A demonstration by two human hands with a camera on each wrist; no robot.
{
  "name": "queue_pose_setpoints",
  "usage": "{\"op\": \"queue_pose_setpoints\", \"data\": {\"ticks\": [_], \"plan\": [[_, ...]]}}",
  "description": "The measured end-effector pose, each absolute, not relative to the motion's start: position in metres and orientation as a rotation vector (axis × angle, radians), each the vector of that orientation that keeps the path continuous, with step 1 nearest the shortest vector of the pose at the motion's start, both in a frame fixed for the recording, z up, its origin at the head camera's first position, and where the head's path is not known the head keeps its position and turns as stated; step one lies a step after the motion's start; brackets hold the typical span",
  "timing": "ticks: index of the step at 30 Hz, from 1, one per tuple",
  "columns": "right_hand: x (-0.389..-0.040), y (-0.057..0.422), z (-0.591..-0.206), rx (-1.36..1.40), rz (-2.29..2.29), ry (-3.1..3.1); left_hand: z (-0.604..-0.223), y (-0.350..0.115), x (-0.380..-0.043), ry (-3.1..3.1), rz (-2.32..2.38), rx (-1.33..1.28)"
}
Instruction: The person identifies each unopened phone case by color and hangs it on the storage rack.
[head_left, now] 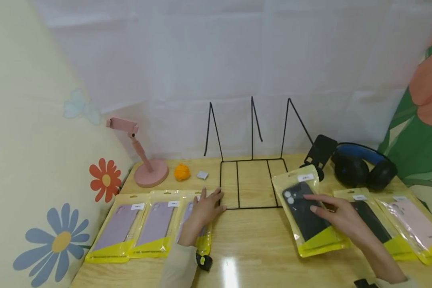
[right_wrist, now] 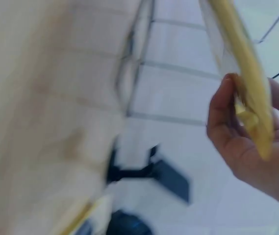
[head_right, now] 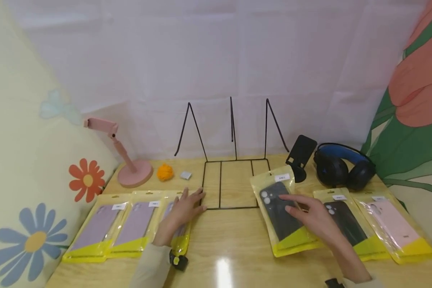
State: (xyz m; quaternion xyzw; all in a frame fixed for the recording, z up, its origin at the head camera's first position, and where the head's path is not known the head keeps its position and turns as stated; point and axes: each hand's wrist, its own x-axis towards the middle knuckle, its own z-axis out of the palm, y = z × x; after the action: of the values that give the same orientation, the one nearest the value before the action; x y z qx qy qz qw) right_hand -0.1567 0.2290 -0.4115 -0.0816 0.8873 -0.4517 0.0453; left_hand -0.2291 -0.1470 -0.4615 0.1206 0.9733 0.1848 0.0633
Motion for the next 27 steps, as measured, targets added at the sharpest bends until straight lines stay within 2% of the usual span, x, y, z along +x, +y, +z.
{"op": "queue_pose_setpoints", "data": {"ticks": [3,12,18,22,27], "plan": [[-0.150,0.212,-0.391,-0.320,-1.448,2.733,-0.463,-0.148,-0.230,2.941,0.554,0.362],[-0.136,0.168,-0.348,-0.781,-1.908,2.680,-0.464,-0.150,-0.229,2.936,0.558,0.369],[-0.144,0.150,-0.339,-0.606,-1.958,2.709,-0.466,-0.151,-0.229,2.921,0.578,0.346],[-0.151,0.146,-0.343,-0.460,-1.890,2.742,-0.467,-0.151,-0.229,2.914,0.579,0.348],[-0.164,0.144,-0.350,-0.407,-1.843,2.753,-0.466,-0.151,-0.229,2.923,0.590,0.361]]}}
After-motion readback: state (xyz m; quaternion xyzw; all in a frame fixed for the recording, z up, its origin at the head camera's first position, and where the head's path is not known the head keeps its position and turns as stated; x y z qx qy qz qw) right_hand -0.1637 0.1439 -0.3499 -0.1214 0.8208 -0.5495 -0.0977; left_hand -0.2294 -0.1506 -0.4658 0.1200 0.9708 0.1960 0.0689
